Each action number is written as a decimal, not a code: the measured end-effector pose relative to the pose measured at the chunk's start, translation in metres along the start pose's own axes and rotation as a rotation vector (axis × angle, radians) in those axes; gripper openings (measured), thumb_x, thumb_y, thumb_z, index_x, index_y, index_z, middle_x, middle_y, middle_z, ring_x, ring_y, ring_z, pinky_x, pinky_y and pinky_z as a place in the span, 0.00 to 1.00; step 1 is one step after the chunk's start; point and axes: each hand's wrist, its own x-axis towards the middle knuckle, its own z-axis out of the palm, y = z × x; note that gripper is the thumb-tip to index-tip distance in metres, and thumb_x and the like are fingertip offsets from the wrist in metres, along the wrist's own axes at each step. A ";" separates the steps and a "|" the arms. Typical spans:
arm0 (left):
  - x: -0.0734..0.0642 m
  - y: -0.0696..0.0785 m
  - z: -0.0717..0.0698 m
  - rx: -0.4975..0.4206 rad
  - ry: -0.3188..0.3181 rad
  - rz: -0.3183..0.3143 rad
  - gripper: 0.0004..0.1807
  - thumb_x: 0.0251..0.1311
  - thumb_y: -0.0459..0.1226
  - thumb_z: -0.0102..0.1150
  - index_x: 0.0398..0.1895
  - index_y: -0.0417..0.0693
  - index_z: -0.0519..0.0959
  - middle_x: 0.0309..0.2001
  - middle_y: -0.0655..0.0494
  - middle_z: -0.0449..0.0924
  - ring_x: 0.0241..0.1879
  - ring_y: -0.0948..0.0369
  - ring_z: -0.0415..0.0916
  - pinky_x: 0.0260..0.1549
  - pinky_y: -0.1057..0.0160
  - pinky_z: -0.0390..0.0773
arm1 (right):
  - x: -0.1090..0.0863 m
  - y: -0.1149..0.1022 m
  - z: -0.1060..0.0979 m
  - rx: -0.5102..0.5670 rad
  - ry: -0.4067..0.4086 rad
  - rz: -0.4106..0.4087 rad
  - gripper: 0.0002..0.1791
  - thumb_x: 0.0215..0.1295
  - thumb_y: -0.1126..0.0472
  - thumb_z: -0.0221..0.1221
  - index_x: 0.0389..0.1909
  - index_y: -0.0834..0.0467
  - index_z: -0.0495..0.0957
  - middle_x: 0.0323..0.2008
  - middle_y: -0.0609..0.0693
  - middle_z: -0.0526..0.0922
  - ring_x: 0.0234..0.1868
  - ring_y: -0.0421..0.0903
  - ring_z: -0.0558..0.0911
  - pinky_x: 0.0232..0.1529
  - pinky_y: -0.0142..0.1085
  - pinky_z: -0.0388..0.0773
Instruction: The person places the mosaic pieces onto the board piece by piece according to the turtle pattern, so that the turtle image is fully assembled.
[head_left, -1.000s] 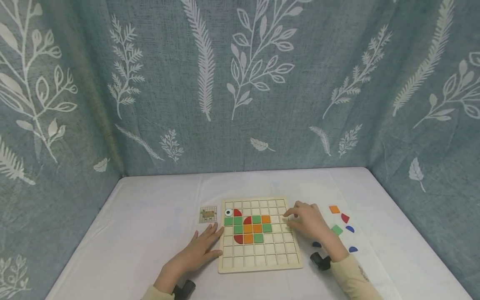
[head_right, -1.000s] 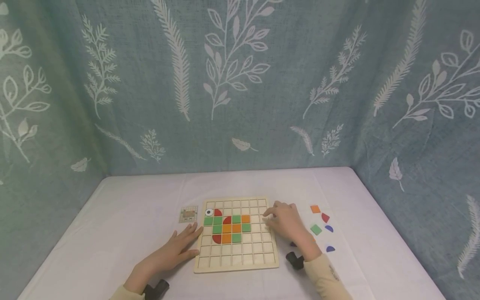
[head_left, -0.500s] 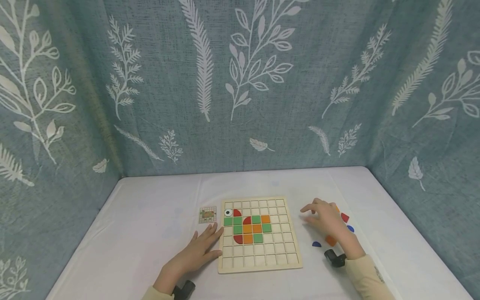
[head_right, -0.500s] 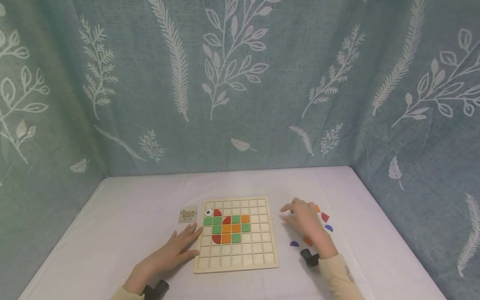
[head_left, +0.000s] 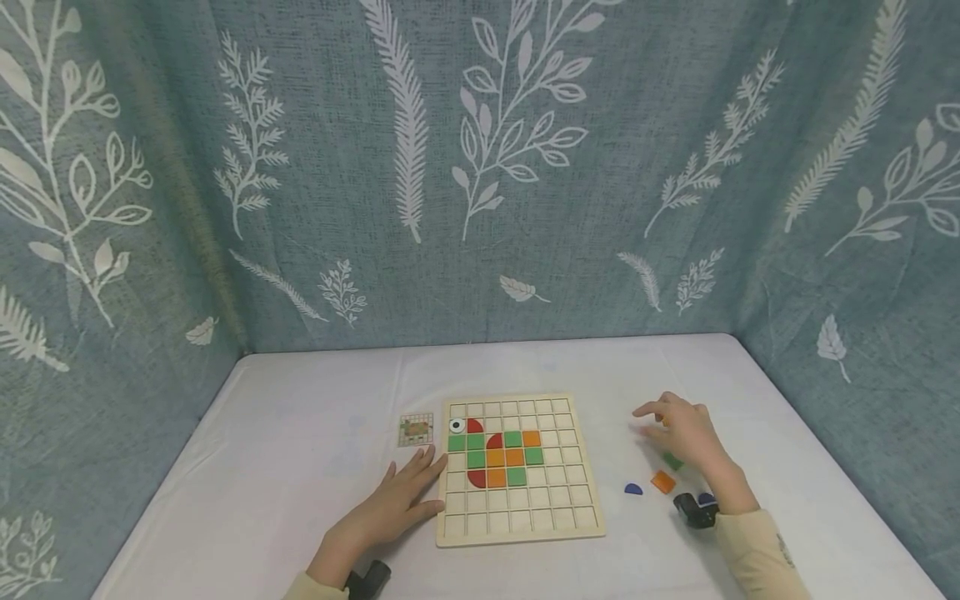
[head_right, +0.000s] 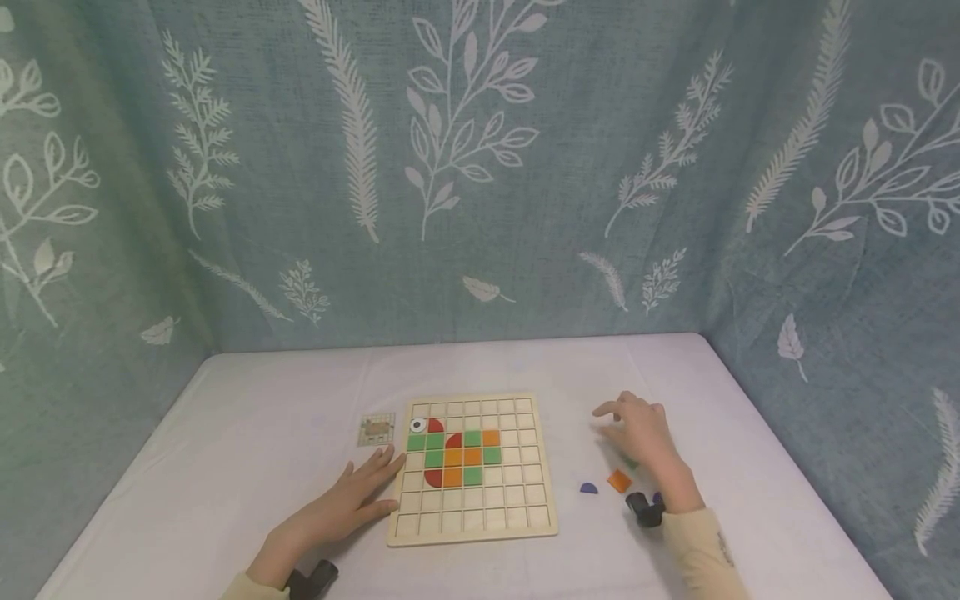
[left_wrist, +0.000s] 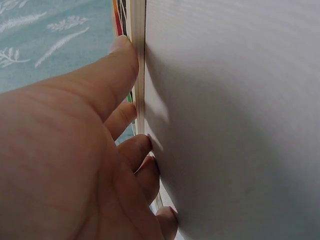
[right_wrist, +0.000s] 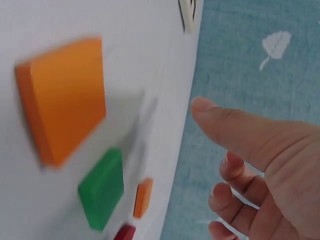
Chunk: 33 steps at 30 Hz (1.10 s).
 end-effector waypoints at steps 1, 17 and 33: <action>0.000 0.000 0.000 0.003 0.000 0.001 0.38 0.59 0.54 0.53 0.69 0.47 0.59 0.71 0.44 0.51 0.72 0.46 0.42 0.66 0.36 0.36 | 0.000 0.002 -0.002 0.005 -0.002 0.008 0.12 0.55 0.61 0.65 0.42 0.54 0.82 0.28 0.48 0.74 0.27 0.42 0.70 0.33 0.40 0.59; 0.002 -0.002 0.001 0.013 -0.006 0.001 0.38 0.59 0.54 0.52 0.69 0.48 0.59 0.71 0.44 0.51 0.72 0.46 0.42 0.66 0.36 0.36 | -0.003 0.029 -0.012 -0.050 0.000 0.072 0.13 0.54 0.64 0.64 0.42 0.59 0.82 0.29 0.53 0.75 0.29 0.48 0.75 0.34 0.46 0.63; 0.003 -0.005 0.002 0.019 -0.004 0.008 0.38 0.60 0.54 0.52 0.70 0.48 0.58 0.71 0.45 0.50 0.72 0.46 0.41 0.66 0.37 0.36 | 0.003 0.047 -0.001 -0.089 -0.074 0.151 0.13 0.57 0.65 0.62 0.44 0.60 0.80 0.31 0.55 0.75 0.32 0.51 0.75 0.37 0.50 0.65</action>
